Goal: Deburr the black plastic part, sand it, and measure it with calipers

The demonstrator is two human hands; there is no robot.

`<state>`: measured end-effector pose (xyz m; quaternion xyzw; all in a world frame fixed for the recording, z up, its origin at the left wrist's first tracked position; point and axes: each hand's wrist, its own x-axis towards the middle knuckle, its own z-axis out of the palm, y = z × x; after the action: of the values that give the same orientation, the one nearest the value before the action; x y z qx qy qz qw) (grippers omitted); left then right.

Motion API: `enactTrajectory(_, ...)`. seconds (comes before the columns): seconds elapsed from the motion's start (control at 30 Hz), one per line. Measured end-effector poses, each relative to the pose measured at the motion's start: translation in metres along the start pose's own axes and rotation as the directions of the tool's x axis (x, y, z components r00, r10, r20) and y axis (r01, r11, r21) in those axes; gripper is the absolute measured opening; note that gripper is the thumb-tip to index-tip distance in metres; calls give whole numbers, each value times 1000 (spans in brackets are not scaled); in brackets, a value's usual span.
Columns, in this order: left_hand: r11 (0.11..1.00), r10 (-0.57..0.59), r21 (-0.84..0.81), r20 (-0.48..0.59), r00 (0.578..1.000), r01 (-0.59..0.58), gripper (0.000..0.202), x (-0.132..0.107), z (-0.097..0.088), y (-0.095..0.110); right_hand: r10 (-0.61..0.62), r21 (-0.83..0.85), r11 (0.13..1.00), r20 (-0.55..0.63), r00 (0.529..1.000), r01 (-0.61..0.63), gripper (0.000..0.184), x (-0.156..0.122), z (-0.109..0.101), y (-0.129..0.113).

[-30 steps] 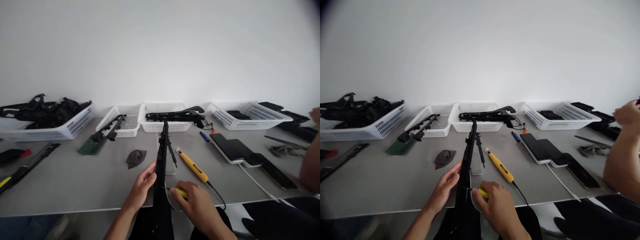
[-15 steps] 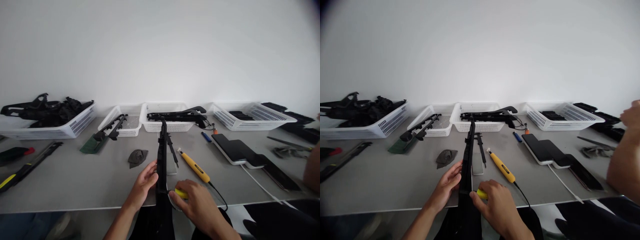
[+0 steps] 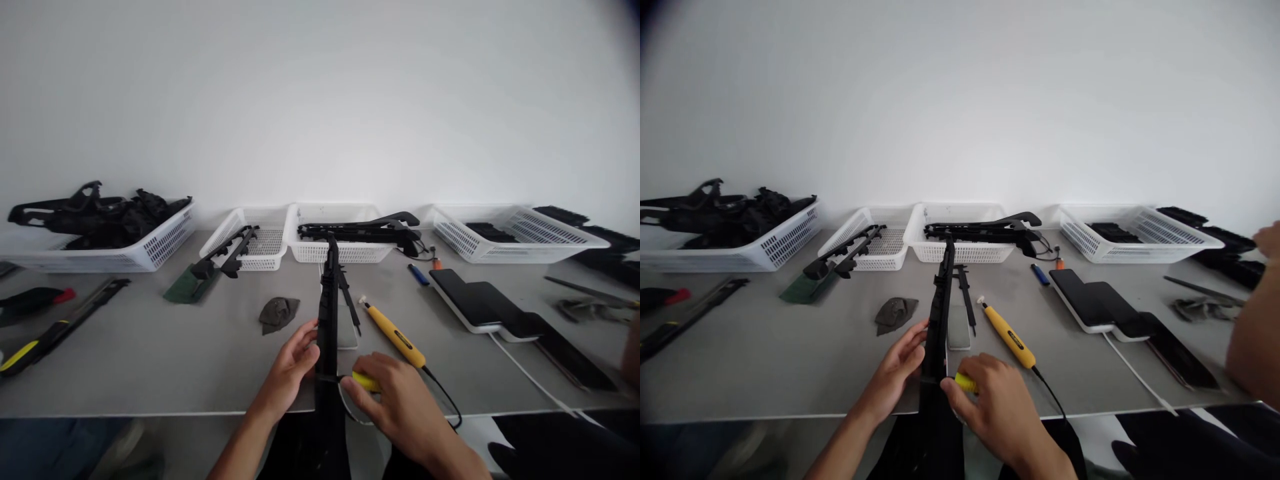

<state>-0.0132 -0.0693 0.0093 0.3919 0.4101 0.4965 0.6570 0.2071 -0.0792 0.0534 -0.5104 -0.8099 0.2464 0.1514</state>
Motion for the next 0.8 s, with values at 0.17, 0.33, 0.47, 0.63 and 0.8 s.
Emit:
enactTrajectory(0.17, 998, -12, 58, -18, 1000, 13, 69, 0, 3, 4, 16, 17, 1000, -12, 1000, -16, 53, 5, 5, -1)
enactTrajectory(0.33, 996, 3, 90, -31, 1000, 0, 67, 0, 2, 4, 43, 30, 999, -52, 998, -41, 59, 14, 7, 3)
enactTrajectory(0.47, 998, -28, 48, -42, 999, 30, 67, 1, 1, 2, 117, 66, 992, -184, 976, -106, 60, 15, 2, 9)
enactTrajectory(0.63, 999, -25, -48, -52, 998, 22, 64, 2, 2, -2, 100, 123, 987, 3, 995, -100, 59, -5, 0, 11)
enactTrajectory(0.8, 989, -16, -144, -23, 1000, 13, 73, 3, 2, 0, 161, 83, 982, 76, 984, -167, 60, -19, 9, 13)
